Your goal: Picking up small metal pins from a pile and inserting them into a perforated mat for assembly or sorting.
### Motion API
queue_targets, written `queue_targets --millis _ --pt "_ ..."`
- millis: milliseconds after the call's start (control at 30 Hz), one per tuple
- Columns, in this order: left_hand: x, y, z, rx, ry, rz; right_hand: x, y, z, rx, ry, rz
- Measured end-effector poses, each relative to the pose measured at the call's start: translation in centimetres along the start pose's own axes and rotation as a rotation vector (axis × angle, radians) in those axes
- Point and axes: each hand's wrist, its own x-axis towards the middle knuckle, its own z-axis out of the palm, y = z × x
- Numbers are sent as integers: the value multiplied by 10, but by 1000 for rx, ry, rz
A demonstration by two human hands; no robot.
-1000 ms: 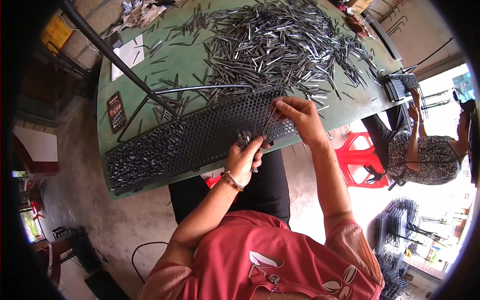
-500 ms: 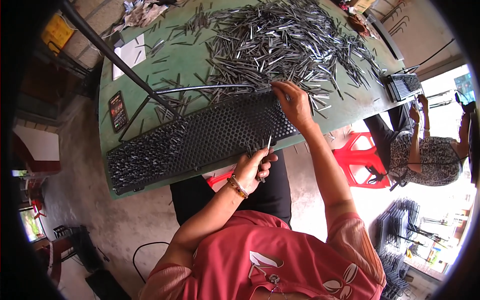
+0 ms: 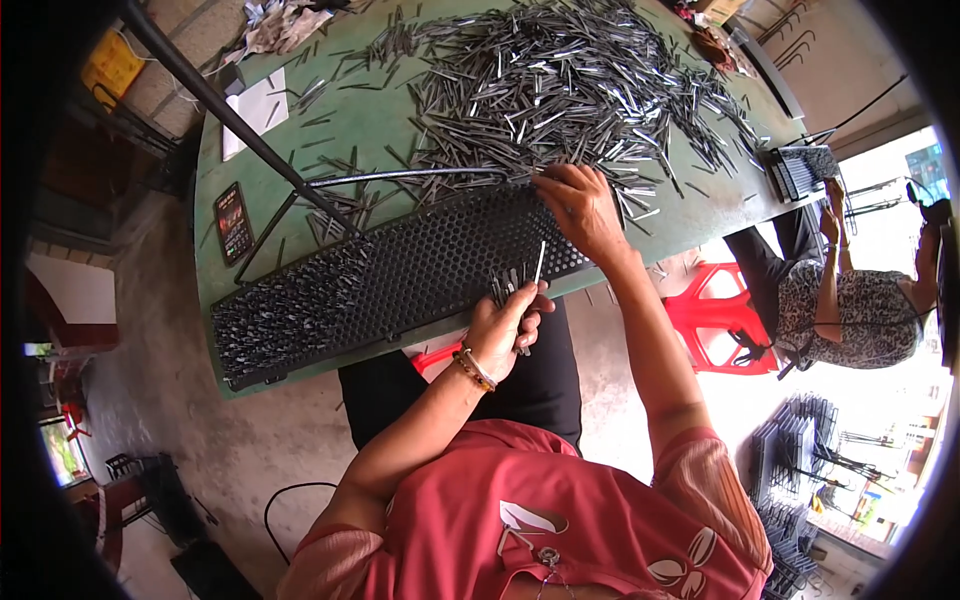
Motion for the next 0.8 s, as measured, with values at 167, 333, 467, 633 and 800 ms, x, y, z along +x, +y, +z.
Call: queue_targets --millis 167,333,467,633,800 --pt "0 -1 -3 -7 -4 -1 -2 2 4 35 17 5" --pt "0 -3 -4 -17 -12 -5 -2 2 6 20 40 -2" --pt "1 3 -4 -42 -3 11 0 -22 -19 344 -7 225" --pt "3 8 0 25 -43 69 -19 -44 -30 1033 -306 659" --pt "7 4 -2 22 -67 -29 -9 -28 -25 565 72 468"
